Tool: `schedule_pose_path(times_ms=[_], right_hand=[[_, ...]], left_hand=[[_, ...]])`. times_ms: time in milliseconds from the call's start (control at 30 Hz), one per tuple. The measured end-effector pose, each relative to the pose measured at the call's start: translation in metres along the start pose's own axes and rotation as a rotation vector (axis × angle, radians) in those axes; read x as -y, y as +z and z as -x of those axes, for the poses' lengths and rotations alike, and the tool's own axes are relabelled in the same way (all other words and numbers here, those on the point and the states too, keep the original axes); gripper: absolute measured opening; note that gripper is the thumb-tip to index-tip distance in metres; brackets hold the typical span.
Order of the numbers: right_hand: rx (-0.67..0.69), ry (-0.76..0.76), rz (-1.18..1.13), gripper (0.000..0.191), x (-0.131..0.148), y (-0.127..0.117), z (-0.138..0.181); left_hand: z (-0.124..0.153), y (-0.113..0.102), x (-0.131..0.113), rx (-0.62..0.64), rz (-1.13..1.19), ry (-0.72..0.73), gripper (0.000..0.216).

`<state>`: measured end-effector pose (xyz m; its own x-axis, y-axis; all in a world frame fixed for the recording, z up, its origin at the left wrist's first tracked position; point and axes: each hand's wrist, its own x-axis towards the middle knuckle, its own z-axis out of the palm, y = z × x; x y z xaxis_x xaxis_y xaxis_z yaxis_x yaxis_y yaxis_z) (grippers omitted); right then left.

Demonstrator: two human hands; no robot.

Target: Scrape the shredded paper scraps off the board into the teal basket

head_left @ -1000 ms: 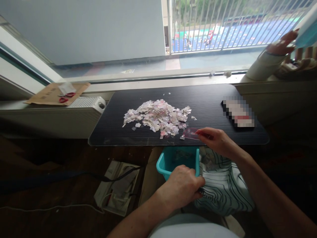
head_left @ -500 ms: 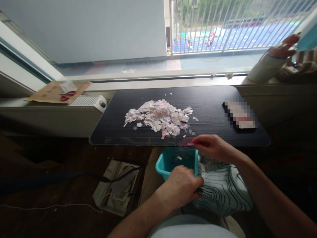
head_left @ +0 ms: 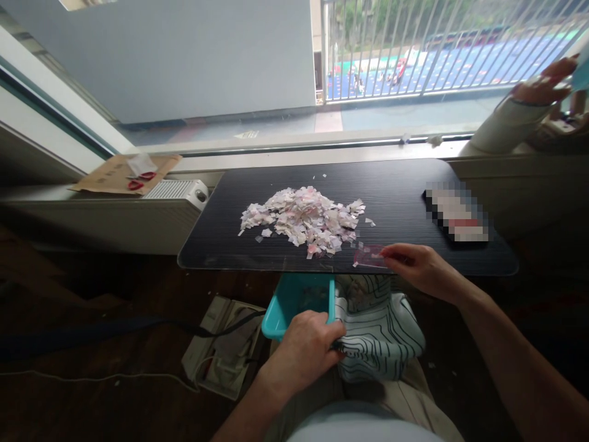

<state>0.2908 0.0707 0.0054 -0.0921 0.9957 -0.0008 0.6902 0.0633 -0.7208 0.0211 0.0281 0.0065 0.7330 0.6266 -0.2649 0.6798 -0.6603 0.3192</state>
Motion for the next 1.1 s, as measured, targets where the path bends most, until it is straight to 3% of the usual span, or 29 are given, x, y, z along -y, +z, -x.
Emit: schedule_pose_path(times_ms=[100, 167, 300, 400, 567, 733, 900, 1100], right_hand=[[0.111, 0.030, 0.008, 0.025, 0.002, -0.009, 0.015], [0.100, 0.049, 0.004, 0.025, 0.001, -0.013, 0.019], [-0.166, 0.044, 0.014, 0.027, -0.009, -0.012, 0.013], [-0.258, 0.020, 0.075, 0.027, -0.019, -0.007, 0.006], [-0.133, -0.043, 0.049, 0.025, -0.021, -0.002, 0.002], [-0.220, -0.106, 0.167, 0.027, -0.014, -0.002, -0.008], [-0.101, -0.166, 0.164, 0.024, -0.011, 0.002, -0.011], [-0.137, -0.170, 0.197, 0.025, -0.001, 0.003, -0.016]], left_hand=[[0.002, -0.001, 0.002, -0.010, 0.032, -0.031, 0.014], [0.002, -0.001, 0.002, -0.016, 0.046, -0.038, 0.013], [-0.004, -0.001, -0.001, -0.021, -0.006, -0.001, 0.013], [-0.010, -0.001, -0.008, -0.024, -0.075, 0.085, 0.016], [-0.024, -0.005, -0.024, -0.001, -0.122, 0.221, 0.022], [-0.040, -0.005, -0.036, 0.013, -0.151, 0.322, 0.025], [-0.047, -0.004, -0.040, 0.005, -0.151, 0.366, 0.026], [-0.049, -0.006, -0.042, -0.005, -0.166, 0.384, 0.025]])
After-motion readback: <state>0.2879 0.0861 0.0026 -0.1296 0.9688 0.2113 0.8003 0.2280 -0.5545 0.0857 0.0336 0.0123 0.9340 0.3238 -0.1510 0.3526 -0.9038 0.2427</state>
